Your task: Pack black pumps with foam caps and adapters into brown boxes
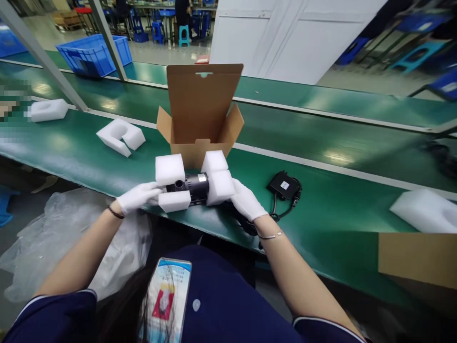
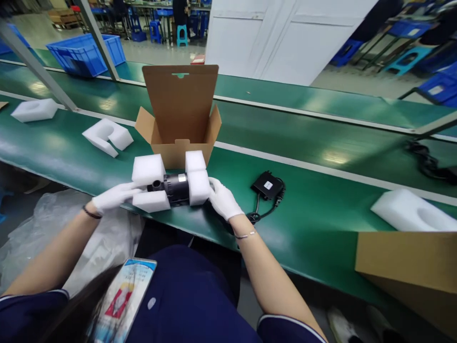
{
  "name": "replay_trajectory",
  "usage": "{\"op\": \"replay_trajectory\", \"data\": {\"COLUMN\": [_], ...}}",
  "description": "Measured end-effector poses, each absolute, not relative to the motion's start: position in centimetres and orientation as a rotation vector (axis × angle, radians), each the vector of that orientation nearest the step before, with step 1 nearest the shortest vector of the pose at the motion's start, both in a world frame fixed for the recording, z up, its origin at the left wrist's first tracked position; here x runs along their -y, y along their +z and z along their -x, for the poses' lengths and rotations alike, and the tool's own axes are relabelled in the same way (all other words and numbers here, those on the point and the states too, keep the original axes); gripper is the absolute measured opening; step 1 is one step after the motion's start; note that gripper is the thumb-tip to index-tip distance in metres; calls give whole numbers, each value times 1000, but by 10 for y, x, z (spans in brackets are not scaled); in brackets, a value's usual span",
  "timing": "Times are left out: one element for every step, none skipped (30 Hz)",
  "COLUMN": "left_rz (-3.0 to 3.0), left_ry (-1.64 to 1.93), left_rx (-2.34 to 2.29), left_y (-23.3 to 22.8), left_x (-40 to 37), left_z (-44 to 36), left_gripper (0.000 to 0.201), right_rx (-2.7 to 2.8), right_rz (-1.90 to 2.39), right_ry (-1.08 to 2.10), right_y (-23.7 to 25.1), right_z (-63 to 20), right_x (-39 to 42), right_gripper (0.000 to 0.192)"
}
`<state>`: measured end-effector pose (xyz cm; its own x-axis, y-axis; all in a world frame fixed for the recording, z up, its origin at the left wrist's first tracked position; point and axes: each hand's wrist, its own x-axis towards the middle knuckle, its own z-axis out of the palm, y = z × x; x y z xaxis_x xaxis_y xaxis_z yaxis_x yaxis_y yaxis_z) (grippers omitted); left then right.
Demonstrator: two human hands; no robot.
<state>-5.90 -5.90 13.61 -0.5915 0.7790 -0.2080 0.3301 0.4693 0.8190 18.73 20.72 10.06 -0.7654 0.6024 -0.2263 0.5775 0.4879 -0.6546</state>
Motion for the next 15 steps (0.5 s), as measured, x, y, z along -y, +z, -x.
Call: {"op": "replay_trajectory", "data": {"left_rz": [-914, -960, -1091, -1351, -1735, -2129, -2428, -2647, -2813, -2931, -2990, -3013, -3021, -3016, -3006], "left_ry": [1006, 1009, 1037, 1042, 970, 819, 627, 426, 283, 158, 70, 27, 9, 11, 23], "left_rx": [-2301, -2460, -2605, -2667, -2590, -2361, -2068, -1777, -1528, -1318, -1191, -1142, -1132, -1150, -1173], "left_y": [150, 165, 180, 195, 208, 217, 222, 223, 219, 213, 204, 196, 187, 181, 176], "left_x": [62, 62, 58, 49, 35, 16, -7, -31, -56, -79, -99, -115, -126, -133, -137], "left_z": [62, 63, 62, 57, 50, 40, 29, 18, 8, 0, -5, -8, -8, -6, -3], "left_gripper": [52, 53, 55, 58, 62, 64, 65, 68, 72, 70, 62, 52, 42, 34, 29], "right_rx": [2692, 2733, 2801, 2876, 2937, 2968, 2966, 2938, 2907, 2895, 2920, 2973, 3045, 3126, 3195], "right_rz": [1109, 1138, 1142, 1134, 1122, 1117, 1121, 1132, 1135, 1112, 1059, 1002, 961, 949, 960], "right_ry": [1199, 1234, 1252, 1232, 1184, 1128, 1077, 1042, 1032, 1033, 1020, 970, 893, 804, 714], "right_y": [105, 108, 110, 111, 113, 116, 120, 126, 132, 139, 146, 150, 152, 150, 146], "right_z": [-200, -214, -226, -236, -243, -248, -250, -250, -250, -249, -248, -247, -247, -245, -244], "right_x": [-204, -199, -193, -186, -181, -176, -174, -173, -173, -172, -171, -168, -164, -158, -151], "right_gripper": [47, 47, 46, 43, 37, 30, 25, 22, 26, 33, 39, 42, 41, 38, 34]}}
